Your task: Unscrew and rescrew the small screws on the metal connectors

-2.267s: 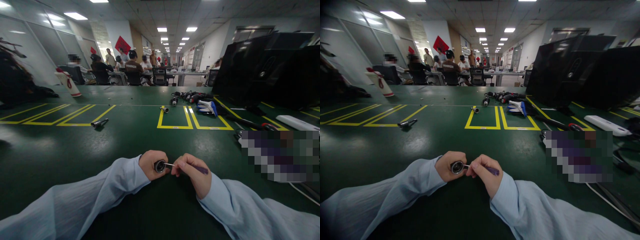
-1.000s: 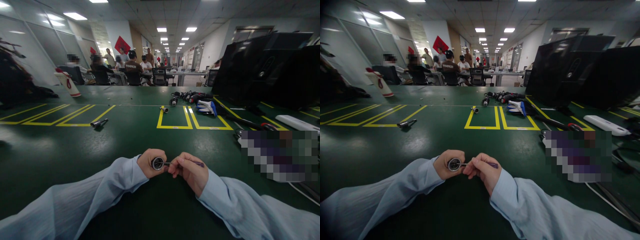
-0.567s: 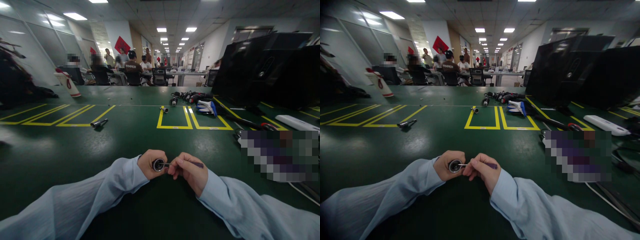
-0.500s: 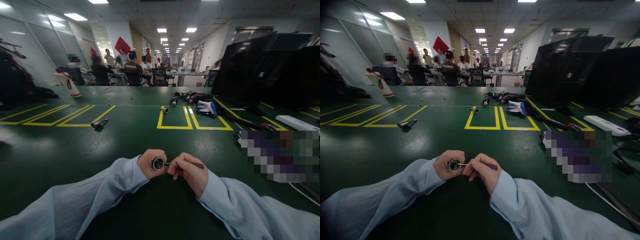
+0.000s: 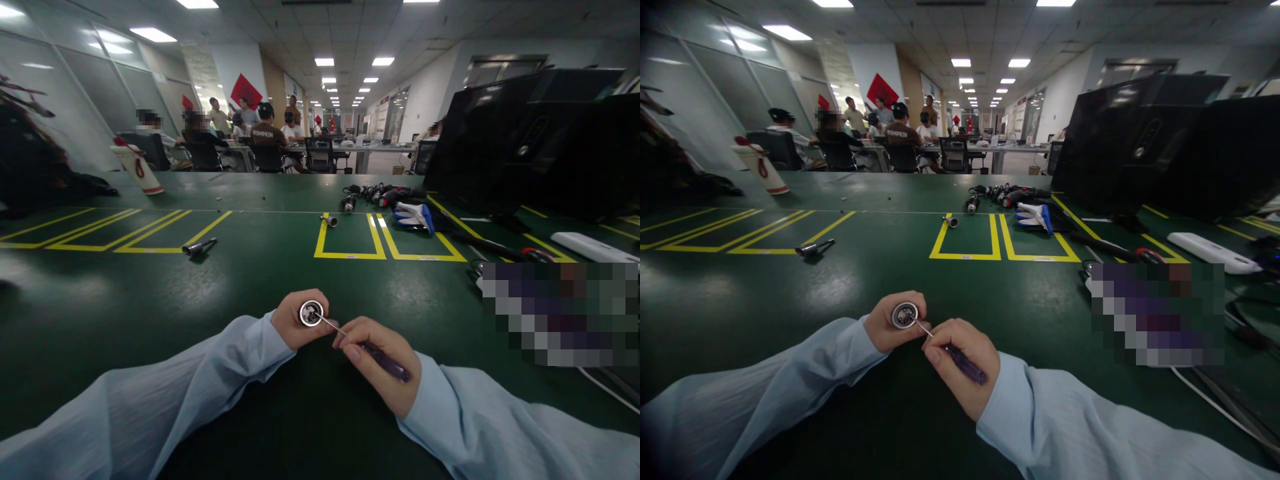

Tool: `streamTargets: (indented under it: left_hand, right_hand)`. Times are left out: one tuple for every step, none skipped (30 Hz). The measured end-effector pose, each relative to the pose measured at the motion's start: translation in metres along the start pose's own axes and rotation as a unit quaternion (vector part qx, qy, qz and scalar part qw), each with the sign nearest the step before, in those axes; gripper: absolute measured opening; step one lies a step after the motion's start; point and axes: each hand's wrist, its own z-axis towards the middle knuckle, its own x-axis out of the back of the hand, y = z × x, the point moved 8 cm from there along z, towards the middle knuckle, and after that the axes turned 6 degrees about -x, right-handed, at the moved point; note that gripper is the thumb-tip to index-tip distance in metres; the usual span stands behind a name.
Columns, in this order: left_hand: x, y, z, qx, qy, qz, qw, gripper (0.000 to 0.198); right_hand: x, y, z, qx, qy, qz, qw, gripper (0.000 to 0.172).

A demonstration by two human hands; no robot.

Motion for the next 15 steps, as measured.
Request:
streamTargets:
  left_hand:
    - [0.0008,-0.0008,-0.0001,0.004,0.004,0.0,1.0,0.02]
    - [0.0013,-0.0013,-0.0001,0.007,0.007,-0.001,1.0,0.02]
    - [0.0019,-0.0016,-0.0002,0.008,0.011,0.0,1.0,0.02]
    - [0.0028,-0.0019,-0.0002,0.009,0.017,0.0,1.0,0.02]
    - [0.0037,-0.0023,-0.0003,0.01,0.023,0.0,1.0,0.019]
    - [0.0046,-0.0027,-0.0003,0.011,0.029,0.0,1.0,0.019]
    - [0.0053,-0.0031,-0.0003,0.012,0.033,-0.001,0.999,0.019]
    - [0.0057,-0.0035,-0.0002,0.012,0.035,-0.004,0.999,0.019]
    - [0.0061,-0.004,-0.0002,0.013,0.037,-0.006,0.999,0.019]
    - [0.0063,-0.0045,-0.0002,0.013,0.037,-0.008,0.999,0.019]
    - [0.0068,-0.0049,-0.0002,0.013,0.038,-0.01,0.999,0.019]
    - [0.0074,-0.0053,-0.0002,0.013,0.041,-0.012,0.999,0.018]
    - [0.0082,-0.0056,-0.0003,0.013,0.043,-0.013,0.999,0.018]
    - [0.0091,-0.0059,-0.0002,0.014,0.047,-0.014,0.999,0.018]
    - [0.0099,-0.0061,-0.0002,0.014,0.049,-0.014,0.999,0.018]
  right_hand:
    - [-0.0002,-0.0005,0.0001,0.004,0.0,-0.004,1.0,0.012]
    - [-0.0003,-0.0007,0.0002,0.007,-0.001,-0.006,1.0,0.012]
    - [-0.0002,-0.0008,0.0002,0.009,0.0,-0.007,1.0,0.012]
    - [0.0,-0.0008,0.0002,0.01,0.001,-0.007,1.0,0.012]
    - [0.0003,-0.0008,0.0002,0.01,0.002,-0.008,1.0,0.011]
    - [0.0005,-0.0007,0.0001,0.009,0.003,-0.01,1.0,0.011]
    - [0.0006,-0.0007,0.0,0.008,0.004,-0.012,1.0,0.011]
    - [0.0006,-0.0006,-0.0001,0.007,0.004,-0.015,1.0,0.011]
    - [0.0005,-0.0006,-0.0001,0.007,0.003,-0.018,1.0,0.011]
    - [0.0004,-0.0005,-0.0001,0.006,0.002,-0.019,1.0,0.011]
    - [0.0004,-0.0005,-0.0001,0.007,0.002,-0.02,1.0,0.011]
    - [0.0004,-0.0005,-0.0001,0.007,0.002,-0.02,1.0,0.011]
    - [0.0005,-0.0005,0.0,0.007,0.001,-0.02,1.0,0.01]
    - [0.0006,-0.0005,0.0001,0.007,0.001,-0.02,1.0,0.01]
    - [0.0007,-0.0007,0.0001,0.007,0.0,-0.021,1.0,0.01]
